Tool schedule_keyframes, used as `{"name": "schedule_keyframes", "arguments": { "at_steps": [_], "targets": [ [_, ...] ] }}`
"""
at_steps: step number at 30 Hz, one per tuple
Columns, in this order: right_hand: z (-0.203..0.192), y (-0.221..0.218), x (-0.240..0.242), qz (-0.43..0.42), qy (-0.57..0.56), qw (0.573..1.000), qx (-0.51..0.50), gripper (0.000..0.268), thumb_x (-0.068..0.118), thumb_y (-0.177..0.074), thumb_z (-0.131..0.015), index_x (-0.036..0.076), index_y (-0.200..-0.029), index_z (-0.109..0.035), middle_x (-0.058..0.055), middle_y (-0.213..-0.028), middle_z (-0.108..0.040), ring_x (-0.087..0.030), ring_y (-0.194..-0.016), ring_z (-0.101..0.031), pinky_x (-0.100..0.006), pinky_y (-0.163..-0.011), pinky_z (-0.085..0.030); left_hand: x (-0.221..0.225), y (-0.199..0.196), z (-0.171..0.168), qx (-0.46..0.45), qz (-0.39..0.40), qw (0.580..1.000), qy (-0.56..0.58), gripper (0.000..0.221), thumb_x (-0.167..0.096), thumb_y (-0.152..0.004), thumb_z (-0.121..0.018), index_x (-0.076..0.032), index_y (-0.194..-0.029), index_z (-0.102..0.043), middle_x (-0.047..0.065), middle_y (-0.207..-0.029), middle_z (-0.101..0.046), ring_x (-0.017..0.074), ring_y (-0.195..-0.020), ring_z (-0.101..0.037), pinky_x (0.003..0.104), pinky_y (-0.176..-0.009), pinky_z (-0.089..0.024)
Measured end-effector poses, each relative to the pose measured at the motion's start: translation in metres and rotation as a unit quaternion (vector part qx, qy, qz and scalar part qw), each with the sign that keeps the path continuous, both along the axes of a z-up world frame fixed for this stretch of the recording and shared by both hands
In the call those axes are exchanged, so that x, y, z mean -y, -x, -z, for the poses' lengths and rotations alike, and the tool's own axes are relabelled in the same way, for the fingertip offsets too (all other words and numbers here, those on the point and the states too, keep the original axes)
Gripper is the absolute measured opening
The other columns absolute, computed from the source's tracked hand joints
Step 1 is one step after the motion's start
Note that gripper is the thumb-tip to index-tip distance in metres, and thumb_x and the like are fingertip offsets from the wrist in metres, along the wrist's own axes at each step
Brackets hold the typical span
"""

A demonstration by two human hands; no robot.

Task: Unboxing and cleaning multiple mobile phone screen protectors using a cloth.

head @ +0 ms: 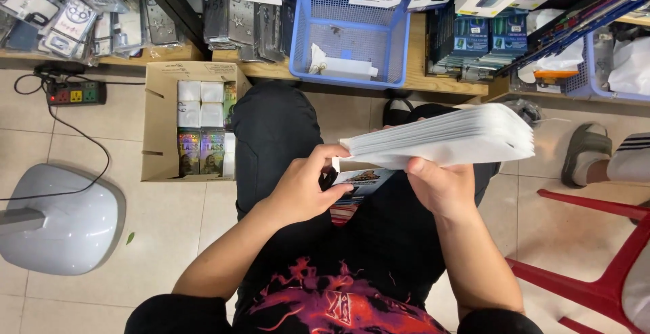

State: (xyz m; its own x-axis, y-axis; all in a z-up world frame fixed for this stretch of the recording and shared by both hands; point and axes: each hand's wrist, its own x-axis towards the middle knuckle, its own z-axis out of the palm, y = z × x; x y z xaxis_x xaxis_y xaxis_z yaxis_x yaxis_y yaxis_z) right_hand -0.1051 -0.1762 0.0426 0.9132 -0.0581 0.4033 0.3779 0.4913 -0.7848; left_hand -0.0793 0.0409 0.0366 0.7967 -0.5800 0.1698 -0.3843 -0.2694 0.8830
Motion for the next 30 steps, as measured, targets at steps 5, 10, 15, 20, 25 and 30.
{"name": "schedule_keyframes", "arguments": {
  "at_steps": [5,10,15,20,25,30],
  "targets": [
    [-0.001,0.012,-0.003,0.076,0.162,0.983,-0.046,0.031,0.008,-0.073,-0.081,0.002,-0.096,-0.061,-0.016,-0.091,-0.067,-0.028,-0.096,-0.07,-0.051,-0.095,-0.056,-0.009,0.004,-0.002,-0.057,0.013,0.998,0.017,0.055,-0.005,-0.077,-0.076,-0.012,-0.124,-0.048,0.021,-0.09,-0.073,0.0387,-0.084,-0.072,0.042,-0.074,-0.057],
    [-0.005,0.021,-0.007,0.074,0.248,0.962,-0.085,0.04,0.019,-0.07,-0.084,-0.008,-0.095,-0.067,-0.026,-0.091,-0.071,-0.036,-0.093,-0.07,-0.048,-0.08,-0.059,-0.011,0.008,0.0,-0.073,0.021,0.997,0.02,0.056,-0.007,-0.079,-0.075,-0.011,-0.127,-0.047,0.022,-0.094,-0.073,0.0394,-0.086,-0.072,0.042,-0.074,-0.057],
    [0.009,0.027,0.001,0.072,0.289,0.953,-0.062,0.043,0.021,-0.066,-0.088,-0.01,-0.088,-0.068,-0.026,-0.086,-0.072,-0.038,-0.087,-0.072,-0.051,-0.074,-0.059,-0.012,0.013,0.01,-0.106,0.024,0.994,0.022,0.058,-0.008,-0.079,-0.076,-0.009,-0.129,-0.047,0.025,-0.107,-0.071,0.0411,-0.099,-0.069,0.045,-0.081,-0.057],
    [0.007,0.029,0.01,0.082,0.363,0.924,-0.086,0.04,0.017,-0.062,-0.091,-0.009,-0.081,-0.068,-0.025,-0.08,-0.071,-0.034,-0.084,-0.071,-0.048,-0.067,-0.058,-0.008,0.015,0.01,-0.083,0.037,0.995,0.031,0.053,-0.01,-0.081,-0.076,-0.008,-0.126,-0.049,0.026,-0.105,-0.071,0.042,-0.099,-0.068,0.047,-0.079,-0.058],
    [-0.002,0.024,0.006,0.074,0.409,0.903,-0.107,0.05,0.02,-0.059,-0.092,-0.004,-0.093,-0.066,-0.02,-0.083,-0.07,-0.031,-0.084,-0.072,-0.045,-0.069,-0.059,-0.007,0.018,0.015,-0.039,0.019,0.996,0.078,0.047,-0.007,-0.079,-0.076,-0.008,-0.121,-0.053,0.023,-0.098,-0.072,0.0399,-0.094,-0.07,0.046,-0.074,-0.059],
    [-0.011,0.023,-0.004,0.106,0.415,0.901,-0.073,0.054,0.022,-0.061,-0.092,-0.001,-0.099,-0.063,-0.017,-0.092,-0.063,-0.034,-0.096,-0.067,-0.049,-0.084,-0.054,-0.011,0.012,0.013,0.04,-0.014,0.989,0.14,0.04,-0.006,-0.078,-0.078,-0.009,-0.113,-0.059,0.016,-0.092,-0.074,0.0359,-0.088,-0.072,0.043,-0.071,-0.059]
  ]
}}
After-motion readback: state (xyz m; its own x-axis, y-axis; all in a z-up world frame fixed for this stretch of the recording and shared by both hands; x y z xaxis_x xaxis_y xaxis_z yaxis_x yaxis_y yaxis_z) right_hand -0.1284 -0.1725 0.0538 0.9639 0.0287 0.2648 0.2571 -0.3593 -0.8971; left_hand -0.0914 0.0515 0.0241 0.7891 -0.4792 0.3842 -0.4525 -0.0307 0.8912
